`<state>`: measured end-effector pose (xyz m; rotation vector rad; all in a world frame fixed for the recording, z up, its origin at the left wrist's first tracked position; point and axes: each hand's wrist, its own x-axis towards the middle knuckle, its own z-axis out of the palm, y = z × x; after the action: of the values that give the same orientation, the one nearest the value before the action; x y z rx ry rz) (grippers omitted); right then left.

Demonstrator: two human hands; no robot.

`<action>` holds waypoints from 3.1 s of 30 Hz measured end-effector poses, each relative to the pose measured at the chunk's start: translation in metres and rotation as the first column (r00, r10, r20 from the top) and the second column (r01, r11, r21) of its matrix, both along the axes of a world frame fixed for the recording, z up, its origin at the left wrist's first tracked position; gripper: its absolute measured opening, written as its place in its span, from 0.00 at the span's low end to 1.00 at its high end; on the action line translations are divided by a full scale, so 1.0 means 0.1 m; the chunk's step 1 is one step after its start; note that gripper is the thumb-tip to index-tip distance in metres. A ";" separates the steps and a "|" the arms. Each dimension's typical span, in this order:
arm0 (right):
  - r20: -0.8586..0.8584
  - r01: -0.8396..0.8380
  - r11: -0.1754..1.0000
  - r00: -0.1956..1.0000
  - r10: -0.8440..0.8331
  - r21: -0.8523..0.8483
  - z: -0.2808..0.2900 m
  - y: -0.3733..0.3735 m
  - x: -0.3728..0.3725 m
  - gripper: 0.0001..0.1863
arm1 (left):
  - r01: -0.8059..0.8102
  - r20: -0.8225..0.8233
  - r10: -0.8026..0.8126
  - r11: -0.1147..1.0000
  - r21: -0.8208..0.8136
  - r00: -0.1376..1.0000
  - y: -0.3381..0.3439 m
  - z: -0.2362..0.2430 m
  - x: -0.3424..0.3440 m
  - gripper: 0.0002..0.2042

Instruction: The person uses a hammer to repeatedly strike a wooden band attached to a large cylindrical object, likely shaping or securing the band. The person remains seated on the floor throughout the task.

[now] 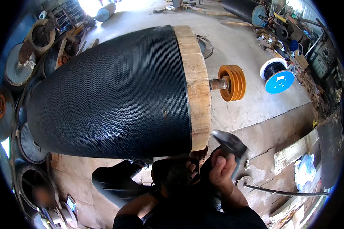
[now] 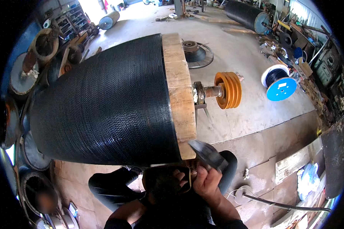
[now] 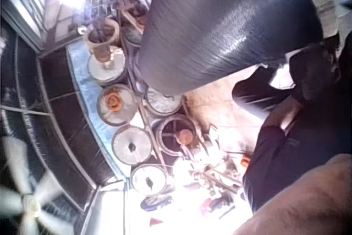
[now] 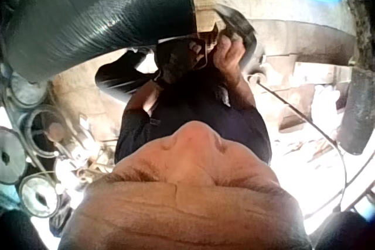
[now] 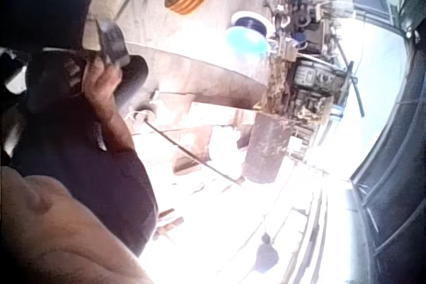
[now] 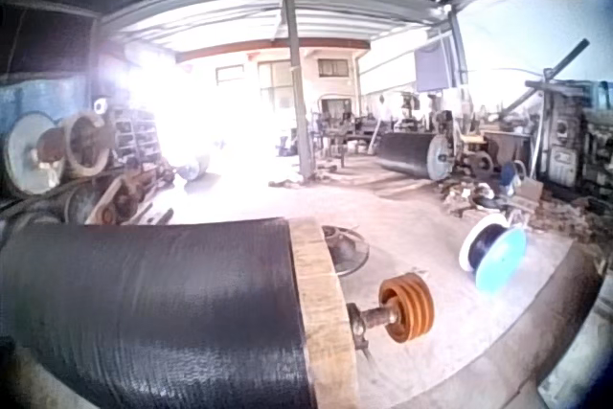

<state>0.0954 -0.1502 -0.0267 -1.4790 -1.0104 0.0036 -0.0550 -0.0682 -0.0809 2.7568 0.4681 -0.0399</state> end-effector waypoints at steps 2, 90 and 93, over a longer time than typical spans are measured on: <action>0.347 0.167 0.985 0.922 -0.170 0.040 -0.09 0.06 0.04 0.10 | 0.010 0.101 -0.003 0.998 -0.062 0.995 -0.03 -0.18 -0.07 0.18; 0.051 0.063 0.925 0.998 -0.048 -0.374 -0.49 -0.05 -0.14 0.12 | -0.409 0.886 -0.042 0.876 0.255 0.462 1.24 0.88 0.22 0.11; -0.012 0.032 0.935 0.999 -0.039 -0.353 -0.50 -0.10 -0.14 0.12 | -0.241 0.786 0.109 0.969 0.052 0.608 0.76 0.63 0.28 0.13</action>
<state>0.0816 -0.1600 -0.0764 -1.8210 -1.0031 0.1816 -0.0272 0.0074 -0.0178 2.4988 0.4859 1.2512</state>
